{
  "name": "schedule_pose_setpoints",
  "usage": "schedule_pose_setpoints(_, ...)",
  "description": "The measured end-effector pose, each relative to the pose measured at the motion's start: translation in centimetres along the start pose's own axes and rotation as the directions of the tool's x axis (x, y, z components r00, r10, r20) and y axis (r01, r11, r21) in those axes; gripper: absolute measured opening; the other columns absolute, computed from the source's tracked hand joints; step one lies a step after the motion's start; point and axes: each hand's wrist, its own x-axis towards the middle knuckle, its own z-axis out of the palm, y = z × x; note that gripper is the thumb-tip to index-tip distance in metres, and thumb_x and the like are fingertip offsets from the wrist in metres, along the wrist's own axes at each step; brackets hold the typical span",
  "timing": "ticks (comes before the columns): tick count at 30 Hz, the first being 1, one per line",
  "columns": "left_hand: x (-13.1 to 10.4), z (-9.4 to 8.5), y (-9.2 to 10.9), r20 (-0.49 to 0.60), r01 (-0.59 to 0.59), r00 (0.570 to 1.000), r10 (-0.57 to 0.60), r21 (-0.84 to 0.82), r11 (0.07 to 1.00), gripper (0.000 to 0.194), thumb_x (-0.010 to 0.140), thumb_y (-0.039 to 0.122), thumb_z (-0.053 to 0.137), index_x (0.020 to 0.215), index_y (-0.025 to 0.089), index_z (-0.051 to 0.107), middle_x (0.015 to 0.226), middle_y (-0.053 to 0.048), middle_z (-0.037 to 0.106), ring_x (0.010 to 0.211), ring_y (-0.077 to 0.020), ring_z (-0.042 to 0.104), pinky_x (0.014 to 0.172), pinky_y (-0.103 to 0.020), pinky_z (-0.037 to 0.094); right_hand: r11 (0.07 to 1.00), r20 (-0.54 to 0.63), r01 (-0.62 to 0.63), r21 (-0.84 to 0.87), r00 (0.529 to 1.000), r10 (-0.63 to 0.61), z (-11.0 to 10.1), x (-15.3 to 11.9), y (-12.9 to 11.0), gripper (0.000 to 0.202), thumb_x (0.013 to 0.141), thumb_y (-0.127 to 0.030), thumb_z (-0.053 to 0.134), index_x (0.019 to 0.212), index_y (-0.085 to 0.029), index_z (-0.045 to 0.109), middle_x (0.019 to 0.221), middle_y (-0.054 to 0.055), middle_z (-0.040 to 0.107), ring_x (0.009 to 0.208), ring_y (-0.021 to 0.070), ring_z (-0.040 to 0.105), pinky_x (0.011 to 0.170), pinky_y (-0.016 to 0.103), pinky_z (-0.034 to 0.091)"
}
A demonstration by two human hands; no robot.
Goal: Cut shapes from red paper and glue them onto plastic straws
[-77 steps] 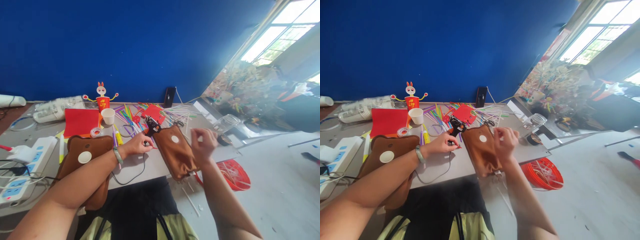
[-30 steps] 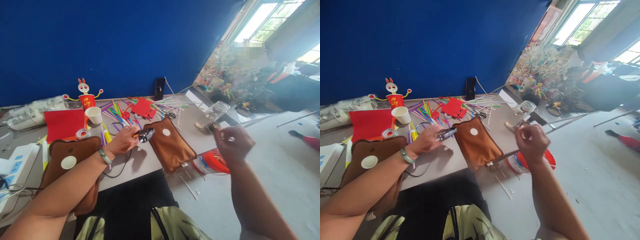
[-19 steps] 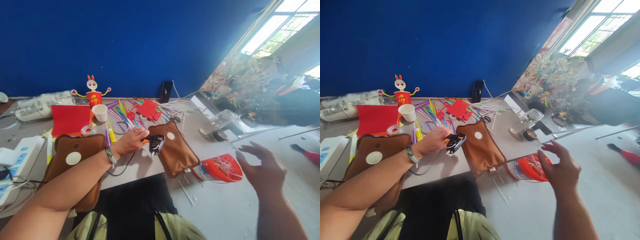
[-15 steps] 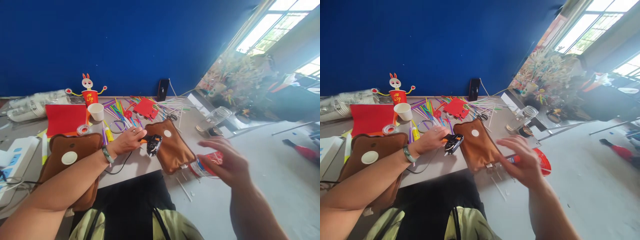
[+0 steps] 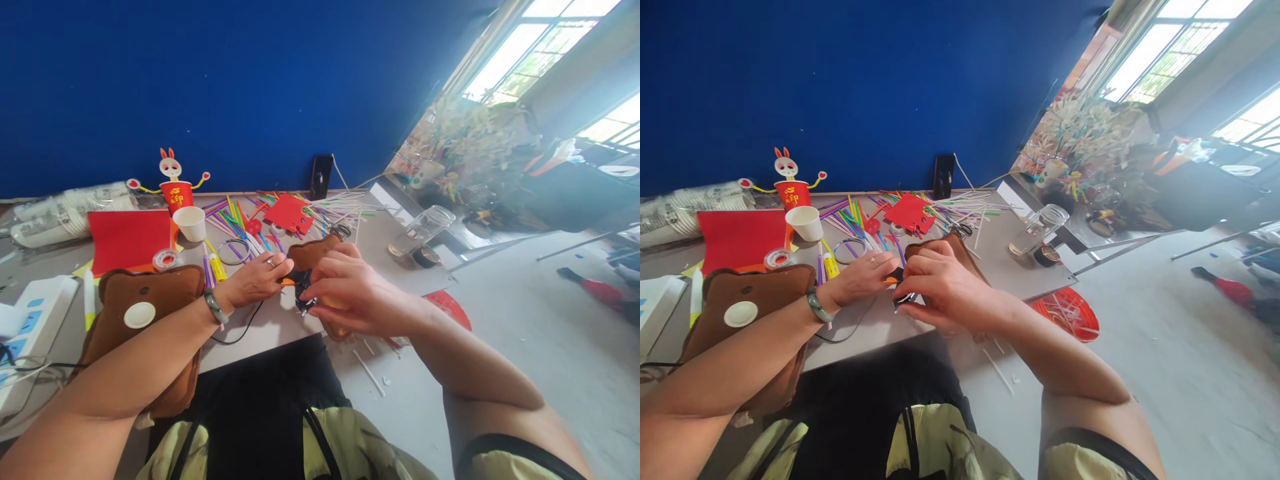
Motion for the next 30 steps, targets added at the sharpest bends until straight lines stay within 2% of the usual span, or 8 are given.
schedule_pose_setpoints(12,-0.1,-0.2,0.2,0.043,0.024,0.999,-0.023,-0.025,0.999,0.019,0.099,0.018,0.044,0.108,0.019,0.061,0.114,-0.012,0.059,0.111,-0.0237,0.053,0.088,-0.038,0.046,0.993,-0.002,-0.032,0.114,0.999,0.032,0.5,0.1,0.3,0.016,0.100,-0.024,0.045,0.094,-0.020,0.059,0.086,0.005,0.063,0.086,0.0179,0.056,0.088,0.037,0.036)
schedule_pose_setpoints(20,-0.1,0.1,0.1,0.052,0.070,0.996,-0.068,-0.036,0.997,0.017,0.097,0.018,0.047,0.105,0.018,0.062,0.110,-0.011,0.057,0.103,-0.0232,0.053,0.087,-0.038,0.045,0.901,-0.139,-0.205,0.382,0.951,0.276,-0.8,-2.7,0.5,0.014,0.098,-0.030,0.050,0.093,-0.021,0.060,0.086,0.006,0.066,0.083,0.0190,0.061,0.079,0.038,0.049)
schedule_pose_setpoints(22,-0.1,0.2,0.0,0.077,0.121,0.991,-0.114,-0.095,0.988,0.017,0.097,0.020,0.048,0.100,0.016,0.064,0.109,-0.011,0.056,0.100,-0.0231,0.053,0.085,-0.038,0.046,0.861,-0.205,-0.274,0.430,0.898,0.388,-2.1,-5.5,1.0,0.013,0.094,-0.034,0.060,0.086,-0.024,0.064,0.077,0.003,0.066,0.074,0.0189,0.063,0.075,0.039,0.053)
schedule_pose_setpoints(24,-0.1,0.2,-0.1,0.092,0.185,0.981,-0.170,-0.197,0.963,0.017,0.095,0.022,0.051,0.092,0.016,0.067,0.107,-0.011,0.056,0.097,-0.0224,0.053,0.084,-0.036,0.046,0.836,-0.399,-0.348,0.425,0.757,0.517,-3.6,-9.4,2.0,0.010,0.084,-0.036,0.072,0.082,-0.028,0.067,0.075,0.002,0.068,0.080,0.0236,0.068,0.075,0.043,0.056)
schedule_pose_setpoints(26,0.0,0.2,-0.2,0.093,0.264,0.964,-0.248,-0.322,0.909,0.016,0.093,0.024,0.055,0.087,0.018,0.069,0.103,-0.009,0.056,0.095,-0.0214,0.054,0.083,-0.034,0.046,0.769,-0.471,-0.504,0.394,0.608,0.640,-5.1,-13.7,3.5,0.012,0.081,-0.040,0.076,0.079,-0.031,0.069,0.079,0.003,0.070,0.076,0.0252,0.069,0.070,0.045,0.058)
schedule_pose_setpoints(27,0.1,0.2,-0.2,0.088,0.310,0.950,-0.300,-0.382,0.871,0.016,0.091,0.024,0.057,0.085,0.018,0.070,0.100,-0.009,0.056,0.095,-0.0209,0.054,0.083,-0.033,0.046,0.742,-0.492,-0.570,0.352,0.562,0.665,-5.6,-15.7,4.3,0.009,0.083,-0.040,0.073,0.081,-0.032,0.070,0.075,0.003,0.069,0.065,0.0232,0.067,0.062,0.043,0.057)
schedule_pose_setpoints(28,0.1,0.1,-0.2,0.087,0.352,0.933,-0.350,-0.435,0.829,0.015,0.090,0.024,0.059,0.085,0.019,0.072,0.098,-0.008,0.056,0.094,-0.0204,0.055,0.083,-0.032,0.046,0.749,-0.510,-0.602,0.277,0.569,0.645,-6.0,-17.5,5.2,0.007,0.087,-0.039,0.068,0.084,-0.033,0.071,0.069,0.002,0.068,0.057,0.0212,0.065,0.055,0.042,0.055)
schedule_pose_setpoints(30,0.4,0.0,0.0,0.097,0.417,0.896,-0.434,-0.521,0.744,0.013,0.088,0.023,0.062,0.084,0.020,0.074,0.095,-0.007,0.056,0.093,-0.0196,0.056,0.084,-0.032,0.047,0.850,-0.487,-0.524,0.060,0.728,0.483,-6.3,-20.2,6.6,0.015,0.092,-0.039,0.058,0.091,-0.036,0.073,0.065,0.000,0.066,0.055,0.0214,0.065,0.049,0.040,0.051)
